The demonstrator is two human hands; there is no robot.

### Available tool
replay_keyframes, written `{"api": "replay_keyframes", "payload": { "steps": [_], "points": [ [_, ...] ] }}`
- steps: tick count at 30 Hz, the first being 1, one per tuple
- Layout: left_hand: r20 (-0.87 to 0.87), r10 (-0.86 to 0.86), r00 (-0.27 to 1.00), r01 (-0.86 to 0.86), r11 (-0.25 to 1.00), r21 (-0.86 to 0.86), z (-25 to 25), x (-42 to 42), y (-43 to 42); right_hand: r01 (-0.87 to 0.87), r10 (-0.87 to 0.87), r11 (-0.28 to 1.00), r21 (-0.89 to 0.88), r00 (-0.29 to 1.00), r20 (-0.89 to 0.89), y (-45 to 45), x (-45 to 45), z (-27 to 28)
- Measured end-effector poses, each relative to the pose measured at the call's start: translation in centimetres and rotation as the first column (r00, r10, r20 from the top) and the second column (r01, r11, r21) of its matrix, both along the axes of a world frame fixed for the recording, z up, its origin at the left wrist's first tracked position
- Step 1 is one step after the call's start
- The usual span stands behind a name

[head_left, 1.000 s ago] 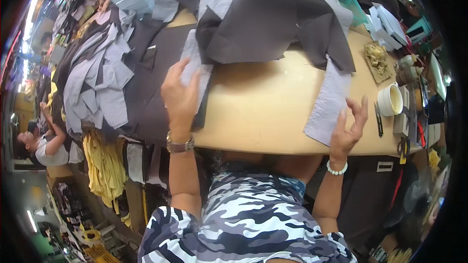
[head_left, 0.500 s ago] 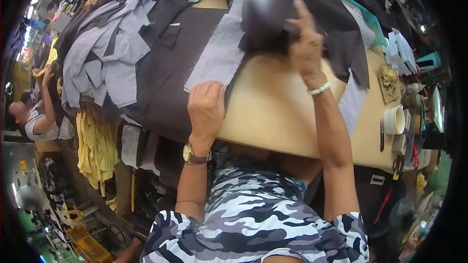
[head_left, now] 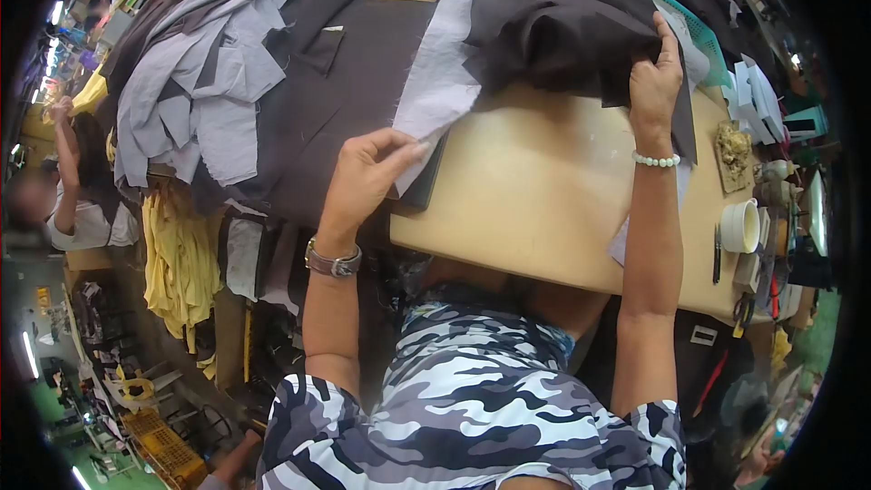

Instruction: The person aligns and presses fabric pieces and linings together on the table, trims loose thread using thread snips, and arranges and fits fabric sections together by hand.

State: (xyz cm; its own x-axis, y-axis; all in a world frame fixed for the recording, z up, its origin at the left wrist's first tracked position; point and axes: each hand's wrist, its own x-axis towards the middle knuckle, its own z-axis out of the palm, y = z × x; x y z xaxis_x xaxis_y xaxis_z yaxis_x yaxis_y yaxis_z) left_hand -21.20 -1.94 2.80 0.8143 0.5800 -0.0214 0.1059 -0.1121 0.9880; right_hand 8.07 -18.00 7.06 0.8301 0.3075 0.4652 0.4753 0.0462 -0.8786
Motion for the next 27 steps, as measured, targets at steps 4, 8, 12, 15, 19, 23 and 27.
{"api": "replay_keyframes", "payload": {
  "steps": [4,8,12,15,19,23,27],
  "points": [
    [0.08,-0.009,0.997,0.03,0.962,-0.271,-0.2,-0.3,0.7,-0.007,0.006,0.999,0.054,1.0,0.02,0.4,0.1,0.1],
    [0.085,0.051,0.995,-0.019,0.941,-0.337,-0.1,-0.3,0.7,0.011,-0.013,1.0,0.028,0.997,0.074,0.3,-0.4,0.2],
    [-0.046,-0.042,0.998,0.038,0.995,-0.09,1.1,-0.7,0.5,0.003,0.005,0.998,-0.059,0.991,0.133,-0.7,-1.9,0.8],
    [0.021,-0.448,0.894,0.449,0.892,-0.054,4.1,-1.7,0.2,-0.43,0.431,0.901,-0.046,0.902,0.008,-3.6,-5.9,1.7],
    [-0.043,-0.57,0.82,0.548,0.762,0.346,7.9,1.9,-0.5,-0.623,0.625,0.764,-0.17,0.779,-0.045,-8.1,-13.0,1.3],
    [-0.378,-0.441,0.814,0.518,0.258,0.815,9.0,6.9,-5.9,-0.759,0.759,0.651,-0.017,0.651,0.001,-11.8,-17.1,2.7],
    [-0.505,-0.585,0.635,0.745,0.292,0.6,7.6,12.3,-6.8,-0.514,0.517,0.853,-0.089,0.811,0.272,-13.9,-16.9,1.7]
  ]
}}
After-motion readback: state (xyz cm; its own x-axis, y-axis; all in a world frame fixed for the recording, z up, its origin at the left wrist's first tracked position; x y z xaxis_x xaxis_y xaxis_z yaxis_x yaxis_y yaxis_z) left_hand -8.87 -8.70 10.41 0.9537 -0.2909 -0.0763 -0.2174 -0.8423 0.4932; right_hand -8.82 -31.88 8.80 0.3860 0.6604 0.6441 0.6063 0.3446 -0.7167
